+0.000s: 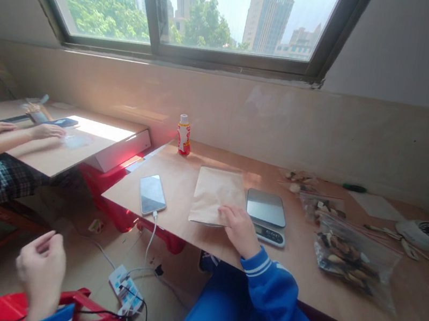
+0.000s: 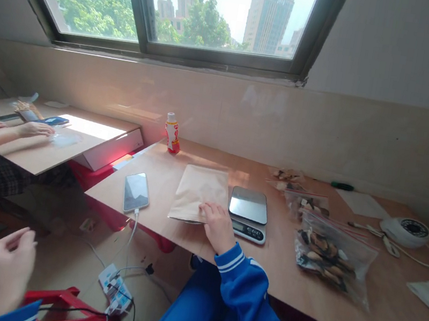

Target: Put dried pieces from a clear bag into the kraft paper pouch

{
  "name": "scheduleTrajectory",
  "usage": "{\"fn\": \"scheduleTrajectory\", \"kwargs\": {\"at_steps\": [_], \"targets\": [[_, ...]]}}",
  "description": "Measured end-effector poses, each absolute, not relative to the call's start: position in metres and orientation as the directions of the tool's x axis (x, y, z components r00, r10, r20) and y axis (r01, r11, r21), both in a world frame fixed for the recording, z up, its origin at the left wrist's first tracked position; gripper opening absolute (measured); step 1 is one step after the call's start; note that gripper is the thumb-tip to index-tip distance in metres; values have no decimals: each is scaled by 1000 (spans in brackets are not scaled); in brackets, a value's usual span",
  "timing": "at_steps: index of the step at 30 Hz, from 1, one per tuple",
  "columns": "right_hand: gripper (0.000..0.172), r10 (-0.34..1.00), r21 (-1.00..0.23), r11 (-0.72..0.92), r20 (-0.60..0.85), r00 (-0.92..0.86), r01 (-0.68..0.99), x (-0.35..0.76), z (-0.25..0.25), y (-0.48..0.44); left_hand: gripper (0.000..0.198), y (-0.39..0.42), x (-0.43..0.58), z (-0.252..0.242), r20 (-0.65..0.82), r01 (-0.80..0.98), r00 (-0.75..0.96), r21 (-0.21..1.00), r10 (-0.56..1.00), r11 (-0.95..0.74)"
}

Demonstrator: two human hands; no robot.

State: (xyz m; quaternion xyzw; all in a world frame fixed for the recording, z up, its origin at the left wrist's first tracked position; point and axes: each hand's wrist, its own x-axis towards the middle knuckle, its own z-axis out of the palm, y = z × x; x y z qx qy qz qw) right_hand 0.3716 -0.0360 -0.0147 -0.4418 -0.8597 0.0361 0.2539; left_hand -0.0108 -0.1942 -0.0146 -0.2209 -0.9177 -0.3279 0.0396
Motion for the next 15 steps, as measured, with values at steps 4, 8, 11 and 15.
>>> {"fn": "scheduleTrajectory", "kwargs": {"at_steps": [4,8,11,15], "targets": [[56,781,-282,603,403,-477,746,374,-14,-36,74,-99,58,-8,147,495,-832,631,534,597],[56,796,-282,584,380,-470,761,379,-10,-37,115,-48,101,-16,59,525,-808,522,586,672],[55,801,-277,579,369,-471,767,380,-8,-37,121,-40,107,-19,86,611,-758,439,646,659],[53,802,-272,578,362,-475,769,379,-7,-36,110,-46,94,-19,84,689,-687,392,722,610]]}}
